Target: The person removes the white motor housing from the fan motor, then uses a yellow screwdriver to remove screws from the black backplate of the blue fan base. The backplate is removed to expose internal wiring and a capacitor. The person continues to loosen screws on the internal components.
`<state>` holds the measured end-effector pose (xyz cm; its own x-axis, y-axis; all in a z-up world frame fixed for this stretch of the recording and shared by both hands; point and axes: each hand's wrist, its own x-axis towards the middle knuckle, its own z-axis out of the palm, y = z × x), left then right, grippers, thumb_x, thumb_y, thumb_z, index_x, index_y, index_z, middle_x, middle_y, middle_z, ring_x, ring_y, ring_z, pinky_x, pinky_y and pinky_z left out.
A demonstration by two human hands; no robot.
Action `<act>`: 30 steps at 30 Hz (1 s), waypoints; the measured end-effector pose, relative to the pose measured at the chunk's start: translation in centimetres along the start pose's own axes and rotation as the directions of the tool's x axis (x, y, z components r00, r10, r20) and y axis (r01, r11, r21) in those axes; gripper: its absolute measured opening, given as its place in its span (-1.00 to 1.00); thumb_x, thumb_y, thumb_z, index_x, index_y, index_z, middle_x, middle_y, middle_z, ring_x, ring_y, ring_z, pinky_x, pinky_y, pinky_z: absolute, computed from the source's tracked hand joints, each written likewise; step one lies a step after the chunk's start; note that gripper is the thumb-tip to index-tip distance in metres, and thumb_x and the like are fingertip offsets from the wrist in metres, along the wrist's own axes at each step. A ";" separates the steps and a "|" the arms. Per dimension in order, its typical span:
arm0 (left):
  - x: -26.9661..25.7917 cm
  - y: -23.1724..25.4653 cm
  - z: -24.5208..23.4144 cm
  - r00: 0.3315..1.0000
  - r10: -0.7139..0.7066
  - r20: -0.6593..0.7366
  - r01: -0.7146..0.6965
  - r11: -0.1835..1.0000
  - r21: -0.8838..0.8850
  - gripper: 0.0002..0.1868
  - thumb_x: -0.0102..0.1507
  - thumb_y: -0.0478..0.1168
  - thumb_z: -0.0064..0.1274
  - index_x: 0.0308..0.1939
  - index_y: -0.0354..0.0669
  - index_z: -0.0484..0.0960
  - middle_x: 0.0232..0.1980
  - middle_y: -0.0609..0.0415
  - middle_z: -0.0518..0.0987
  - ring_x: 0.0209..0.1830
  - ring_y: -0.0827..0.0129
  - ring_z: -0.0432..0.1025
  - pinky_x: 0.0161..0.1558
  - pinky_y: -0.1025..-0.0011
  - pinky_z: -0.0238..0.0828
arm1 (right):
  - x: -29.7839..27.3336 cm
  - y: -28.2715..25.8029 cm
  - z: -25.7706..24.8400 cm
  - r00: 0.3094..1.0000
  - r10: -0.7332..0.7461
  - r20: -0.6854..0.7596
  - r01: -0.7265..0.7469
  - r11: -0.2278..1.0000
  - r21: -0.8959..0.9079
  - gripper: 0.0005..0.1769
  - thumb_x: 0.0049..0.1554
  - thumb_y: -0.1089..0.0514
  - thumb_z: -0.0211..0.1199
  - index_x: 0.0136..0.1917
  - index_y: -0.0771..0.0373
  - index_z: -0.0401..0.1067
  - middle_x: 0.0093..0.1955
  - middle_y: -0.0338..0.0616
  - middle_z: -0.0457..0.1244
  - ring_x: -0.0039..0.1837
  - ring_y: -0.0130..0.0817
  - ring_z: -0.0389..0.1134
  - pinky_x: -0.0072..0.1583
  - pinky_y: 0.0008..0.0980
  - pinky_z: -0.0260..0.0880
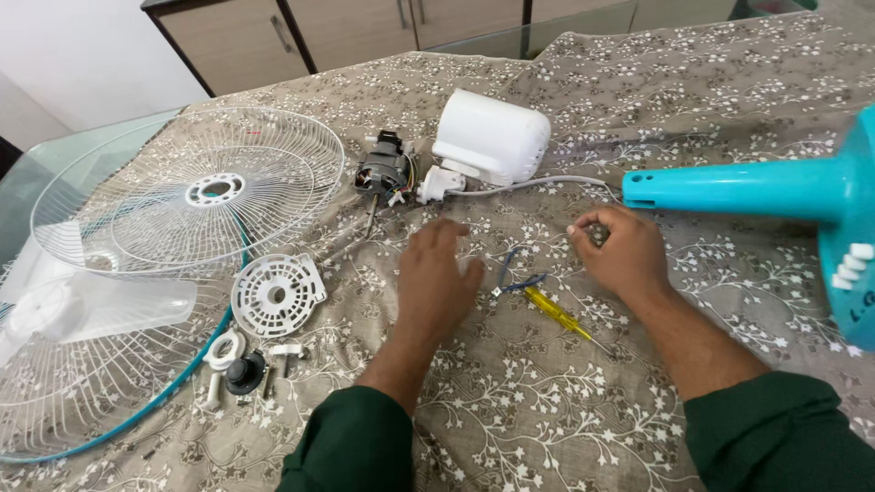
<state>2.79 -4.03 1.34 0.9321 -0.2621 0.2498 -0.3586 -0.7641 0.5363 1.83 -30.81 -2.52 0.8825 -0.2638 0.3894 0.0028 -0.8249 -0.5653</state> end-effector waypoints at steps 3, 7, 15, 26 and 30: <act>-1.3 2.1 1.6 0.959 0.214 0.188 -0.226 0.973 0.043 -0.33 0.25 0.14 0.13 0.40 0.06 0.42 0.54 -0.03 0.24 0.58 -0.03 0.02 0.49 -0.06 -0.15 | -0.8 2.0 -1.3 0.980 -0.185 -0.074 0.175 0.976 -0.130 -0.60 0.08 -0.07 0.43 0.13 0.12 0.55 0.30 -0.08 0.37 0.34 -0.11 0.34 0.34 -0.11 0.35; -2.0 2.8 2.1 0.915 0.263 0.306 -0.315 0.940 0.132 -0.31 0.21 0.29 0.09 0.38 0.26 0.44 0.56 0.03 0.18 0.60 0.03 -0.02 0.48 -0.09 -0.18 | 0.2 3.5 -2.3 0.997 0.063 0.054 -0.039 0.929 -0.369 -0.08 0.03 -0.27 0.39 0.51 0.13 0.21 0.57 0.04 0.05 0.57 -0.02 0.03 0.45 0.10 0.00; -2.0 0.8 2.0 0.989 0.084 0.122 -0.104 0.980 0.171 -0.37 0.23 0.21 0.09 0.32 0.09 0.50 0.54 -0.04 0.21 0.57 0.00 0.03 0.48 -0.11 -0.20 | 1.4 4.7 -0.3 0.970 0.208 0.122 -0.151 0.919 -0.364 0.01 0.03 -0.35 0.27 0.61 0.05 0.07 0.67 -0.05 -0.05 0.66 -0.02 -0.10 0.49 0.31 -0.16; -1.8 0.4 2.4 0.992 0.059 0.110 -0.072 0.990 0.123 -0.38 0.23 0.15 0.11 0.33 0.06 0.49 0.55 0.01 0.21 0.58 0.04 0.02 0.49 -0.11 -0.21 | 0.2 0.9 0.9 0.850 -0.208 0.483 0.332 0.925 -0.186 -0.39 0.20 -0.08 0.16 0.50 -0.08 0.18 0.66 -0.22 -0.06 0.67 -0.17 -0.16 0.56 0.14 -0.34; -1.6 0.6 2.1 0.987 0.034 0.158 -0.057 0.988 0.143 -0.39 0.25 0.14 0.08 0.34 0.08 0.47 0.57 0.03 0.16 0.60 0.05 -0.04 0.50 -0.11 -0.28 | -0.5 -0.7 -1.7 0.864 -0.187 0.467 0.324 0.917 -0.233 -0.47 0.12 -0.14 0.28 0.34 -0.03 0.40 0.60 -0.28 0.05 0.63 -0.20 -0.04 0.54 -0.02 -0.07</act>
<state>1.20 -5.28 -0.45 0.9157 -0.3776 0.1372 -0.3999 -0.8243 0.4008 0.60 -30.93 -1.06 0.9819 0.1596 0.1020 0.1789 -0.9582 -0.2232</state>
